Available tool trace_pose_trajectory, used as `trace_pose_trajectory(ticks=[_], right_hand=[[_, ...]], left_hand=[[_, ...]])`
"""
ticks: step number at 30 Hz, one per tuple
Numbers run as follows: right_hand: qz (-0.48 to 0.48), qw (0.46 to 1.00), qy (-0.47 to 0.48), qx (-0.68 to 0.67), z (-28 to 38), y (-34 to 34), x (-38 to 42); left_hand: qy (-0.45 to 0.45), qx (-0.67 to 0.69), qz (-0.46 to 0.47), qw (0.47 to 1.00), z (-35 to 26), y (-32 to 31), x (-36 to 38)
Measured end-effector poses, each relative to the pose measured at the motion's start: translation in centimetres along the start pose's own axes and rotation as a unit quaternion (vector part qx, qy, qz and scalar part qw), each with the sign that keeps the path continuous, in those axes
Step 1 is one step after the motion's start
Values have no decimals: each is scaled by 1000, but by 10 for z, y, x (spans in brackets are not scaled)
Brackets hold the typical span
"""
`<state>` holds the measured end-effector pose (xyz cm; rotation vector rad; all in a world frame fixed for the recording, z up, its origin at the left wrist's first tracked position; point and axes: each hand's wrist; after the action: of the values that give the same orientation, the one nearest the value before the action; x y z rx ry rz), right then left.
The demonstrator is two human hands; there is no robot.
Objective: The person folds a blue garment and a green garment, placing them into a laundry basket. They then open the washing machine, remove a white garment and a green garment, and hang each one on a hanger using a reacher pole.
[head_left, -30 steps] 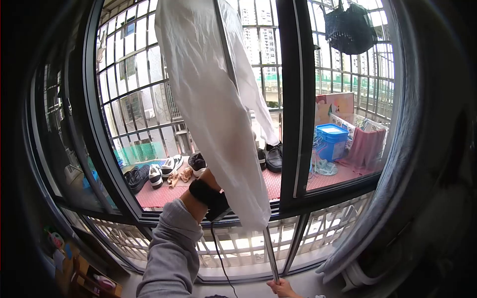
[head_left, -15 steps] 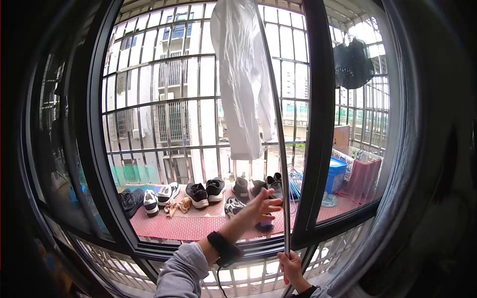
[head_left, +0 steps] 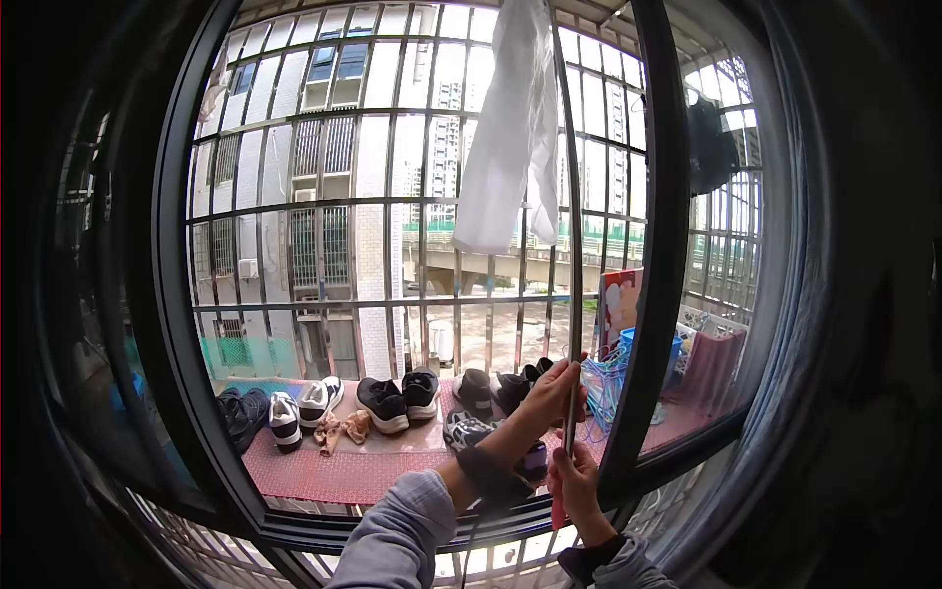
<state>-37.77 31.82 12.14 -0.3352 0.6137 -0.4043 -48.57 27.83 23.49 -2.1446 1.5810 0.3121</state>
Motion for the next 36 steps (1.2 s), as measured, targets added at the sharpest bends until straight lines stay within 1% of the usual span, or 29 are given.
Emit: trace_pose_trajectory(ticks=[2,3,6,10,12,16,19,21,22,23,24,26,27,28,29,31,32,33,34,35,36], right_hand=[[-5,1000,-11,-19,4,4,-11],[-2,1000,-9,-1,9,6,-16],[-4,1000,-22,-16,8,20,-32],[-11,999,-28,-13,10,40,-40],[-28,999,-27,4,13,46,-40],[-68,996,-40,51,19,48,-24],[-82,994,-30,68,8,54,-9],[-97,989,-14,114,8,54,3],[-104,985,-11,137,8,52,8],[-123,982,-16,141,4,50,15],[-121,984,-3,134,3,48,24],[-132,979,21,156,-13,56,40],[-131,978,29,158,-20,63,49],[-145,978,-4,150,-19,63,62],[-147,978,-14,145,-28,67,75],[-149,976,-37,151,-50,80,99],[-152,970,-49,184,-60,84,112],[-139,970,-78,182,-67,88,125],[-128,970,-104,179,-74,92,138],[-126,966,-145,175,-86,97,151],[-99,952,-207,202,-100,108,165]], left_hand=[[13,-7,-25,1000,-3,-3,-13],[15,-19,-26,999,-3,-4,-18],[17,-53,-29,998,1,-4,-36],[7,-6,-38,999,17,-5,-56],[9,1,-20,1000,22,-9,-59],[35,23,9,999,32,-16,-53],[50,27,20,998,48,-17,-47],[67,40,20,997,57,-19,-39],[85,40,8,996,57,-21,-36],[92,50,-3,995,58,-24,-31],[99,60,-16,993,57,-25,-27],[99,3,-35,994,56,-18,-21],[53,-17,-8,998,52,-17,-16],[34,-34,-25,999,53,-15,-15],[26,-18,-27,999,48,-19,-11],[-14,2,-5,1000,37,-27,-1],[-22,-5,6,1000,33,-31,3],[-42,1,2,999,29,-40,9],[-67,37,11,997,26,-45,13],[-97,10,18,995,21,-49,16],[-124,-16,29,992,15,-53,19]])
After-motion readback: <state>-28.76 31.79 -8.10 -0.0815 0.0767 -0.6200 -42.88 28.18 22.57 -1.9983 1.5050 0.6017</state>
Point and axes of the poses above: each hand's wrist, its own x-axis away from the middle knuckle, its own y-axis out of the back of the hand, z = x × y, and after that the axes turned 2 degrees about -x, right-handed
